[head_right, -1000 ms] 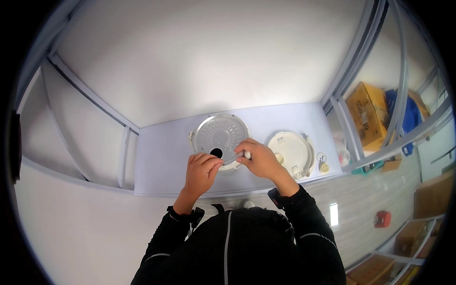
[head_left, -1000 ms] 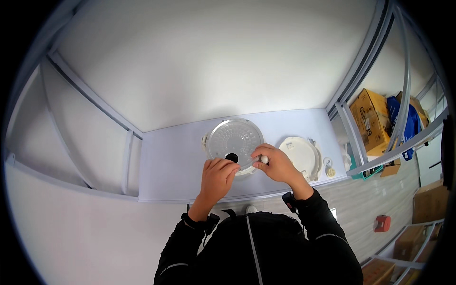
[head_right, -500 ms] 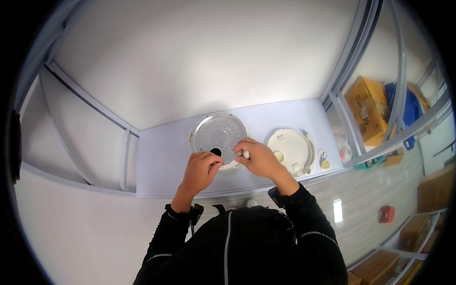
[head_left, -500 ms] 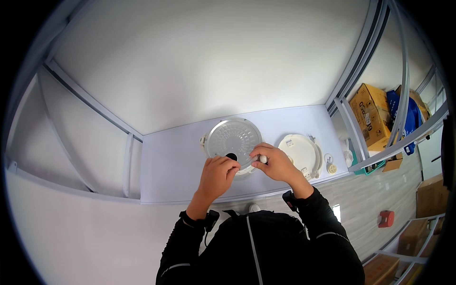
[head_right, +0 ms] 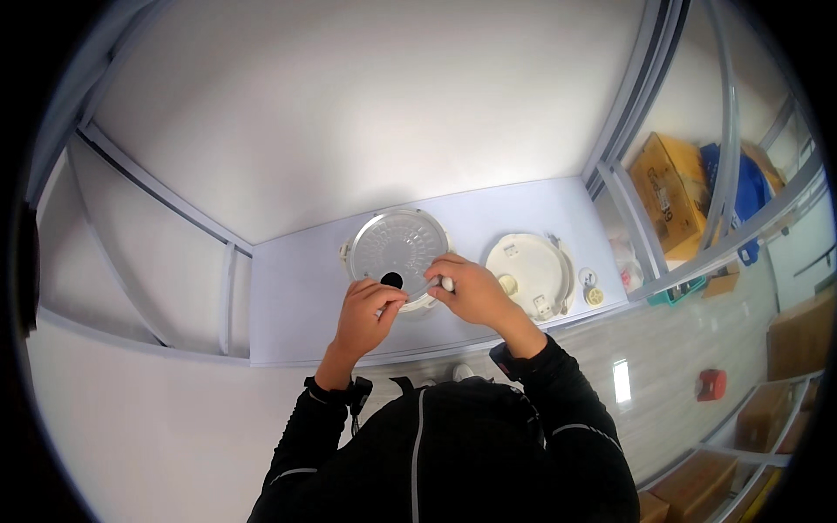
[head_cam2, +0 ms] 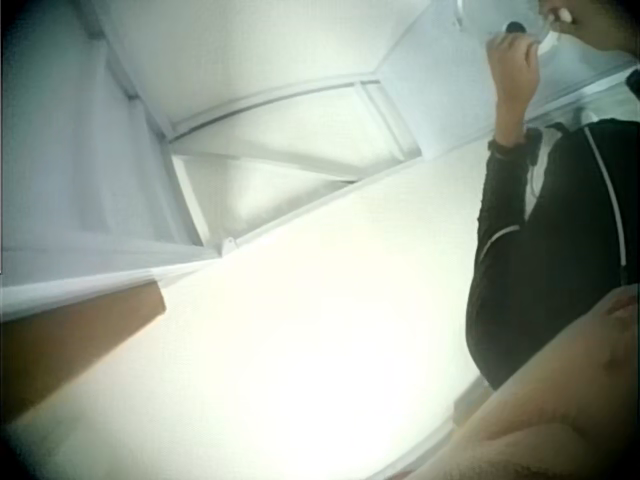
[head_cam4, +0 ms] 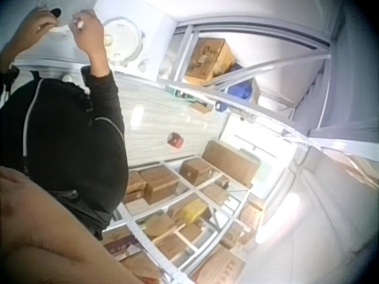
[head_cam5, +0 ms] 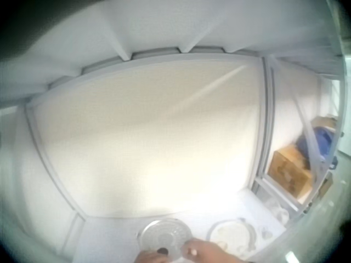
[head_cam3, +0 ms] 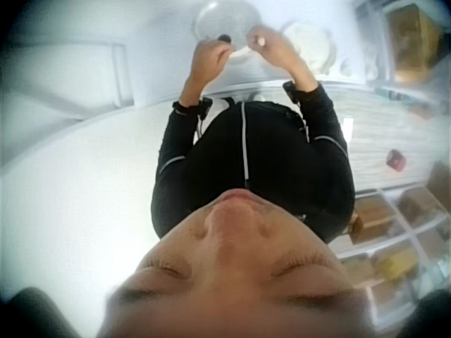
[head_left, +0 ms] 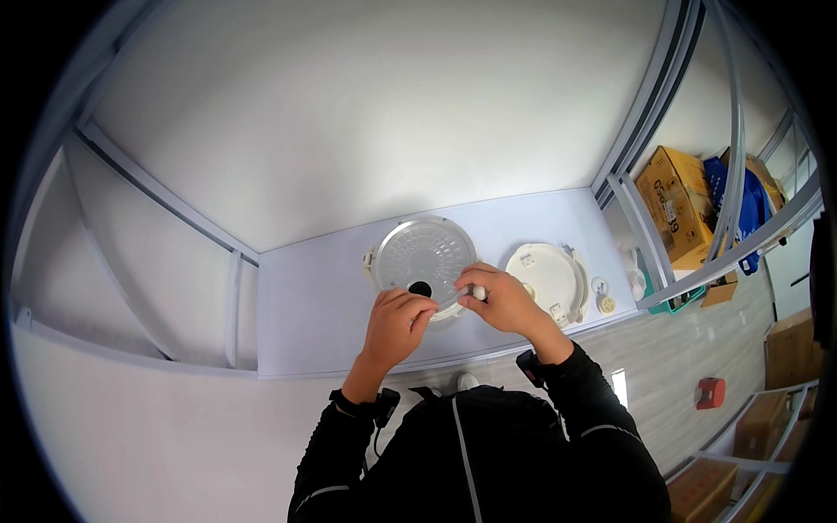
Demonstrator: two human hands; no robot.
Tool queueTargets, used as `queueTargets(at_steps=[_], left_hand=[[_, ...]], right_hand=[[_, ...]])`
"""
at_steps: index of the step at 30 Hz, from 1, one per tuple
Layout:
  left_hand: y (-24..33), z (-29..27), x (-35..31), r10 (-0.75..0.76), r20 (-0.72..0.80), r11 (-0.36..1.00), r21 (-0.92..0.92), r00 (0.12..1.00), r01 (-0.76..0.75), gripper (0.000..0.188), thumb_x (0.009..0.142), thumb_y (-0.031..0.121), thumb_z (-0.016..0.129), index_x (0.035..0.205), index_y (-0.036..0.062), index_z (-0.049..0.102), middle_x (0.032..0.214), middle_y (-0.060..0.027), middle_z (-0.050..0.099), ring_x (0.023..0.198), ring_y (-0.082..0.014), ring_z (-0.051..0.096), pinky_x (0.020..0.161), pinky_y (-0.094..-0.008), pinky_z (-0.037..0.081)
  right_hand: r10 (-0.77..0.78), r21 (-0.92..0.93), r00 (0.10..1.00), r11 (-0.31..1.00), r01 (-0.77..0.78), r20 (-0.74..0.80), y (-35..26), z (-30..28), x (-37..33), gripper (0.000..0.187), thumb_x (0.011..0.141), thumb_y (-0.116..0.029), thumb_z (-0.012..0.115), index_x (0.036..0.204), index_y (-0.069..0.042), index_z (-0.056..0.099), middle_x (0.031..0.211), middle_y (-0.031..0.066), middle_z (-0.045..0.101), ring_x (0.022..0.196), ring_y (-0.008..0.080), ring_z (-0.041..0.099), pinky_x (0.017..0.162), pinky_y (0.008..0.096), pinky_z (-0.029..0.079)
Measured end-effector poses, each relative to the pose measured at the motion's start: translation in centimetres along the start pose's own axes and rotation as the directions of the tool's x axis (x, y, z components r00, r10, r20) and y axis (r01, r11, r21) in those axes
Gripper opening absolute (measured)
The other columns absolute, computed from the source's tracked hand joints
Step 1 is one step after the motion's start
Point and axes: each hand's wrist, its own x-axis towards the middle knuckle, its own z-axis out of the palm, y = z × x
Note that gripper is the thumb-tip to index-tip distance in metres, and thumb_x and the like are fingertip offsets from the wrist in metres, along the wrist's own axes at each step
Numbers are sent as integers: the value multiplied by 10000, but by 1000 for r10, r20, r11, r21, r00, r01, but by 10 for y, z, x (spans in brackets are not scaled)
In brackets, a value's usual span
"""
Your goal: The person uses a screwdriver to fasten screws into a white cylindrical appliance and its lid on a white shelf. They tighten multiple screws on the lid and then place the lid onto the appliance body.
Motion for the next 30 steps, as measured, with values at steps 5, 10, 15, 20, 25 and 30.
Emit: queueTargets(at_steps=[5, 10, 15, 20, 25, 30], left_hand=[[1, 3, -3, -53, -34, 995, -86, 998, 50, 331, 912, 83, 795, 1242, 103, 789, 978, 27, 833, 878, -179, 683, 936, -364, 473], [0, 1, -6, -53, -16, 997, -60, 998, 52, 354, 919, 89, 795, 1273, 93, 785, 1007, 25, 843, 891, -173, 688, 970, -364, 470], [3, -1, -4, -70, -2, 997, -42, 998, 69, 312, 907, 74, 795, 1219, 81, 805, 993, 19, 842, 877, -189, 695, 952, -375, 488], [10, -5, 0, 14, 6, 996, 83, 1000, -14, 270, 907, 73, 781, 1175, 83, 815, 941, 8, 830, 851, -205, 699, 900, -374, 516], [16, -4, 1, 66, -34, 984, 171, 997, -59, 242, 916, 91, 771, 1151, 120, 825, 869, 27, 794, 831, -205, 696, 851, -375, 521], [15, 2, -4, 7, -73, 991, 131, 997, 3, 240, 892, 102, 801, 1129, 125, 834, 865, 10, 790, 840, -204, 702, 859, -369, 521]], right_hand=[[18, 8, 1000, 1000, -18, 9, 1, 0, 0, 251, 917, -93, 806, 1148, -80, 709, 1180, 87, 712, 961, 325, 716, 819, 404, 573], [-7, 9, 1000, 1000, 7, -7, 1, 1, -1, 251, 917, -96, 807, 1148, -80, 709, 1186, 88, 711, 971, 326, 716, 825, 401, 573], [-8, 12, 1000, 1000, 8, -7, 2, 1, 0, 256, 916, -105, 810, 1152, -83, 711, 1194, 85, 712, 986, 324, 716, 838, 398, 573], [5, 17, 1000, 1000, -5, 6, 4, 1, 1, 257, 916, -113, 813, 1151, -85, 713, 1201, 80, 713, 990, 318, 717, 846, 397, 572], [-15, 14, 1000, 1000, 15, 0, 4, 2, 2, 271, 911, -58, 827, 1156, -69, 711, 1183, 90, 710, 955, 291, 705, 829, 377, 568], [34, 24, 999, 999, -34, 11, 2, 1, 2, 281, 886, -51, 843, 1137, -63, 717, 1175, 103, 705, 970, 293, 701, 837, 371, 565]])
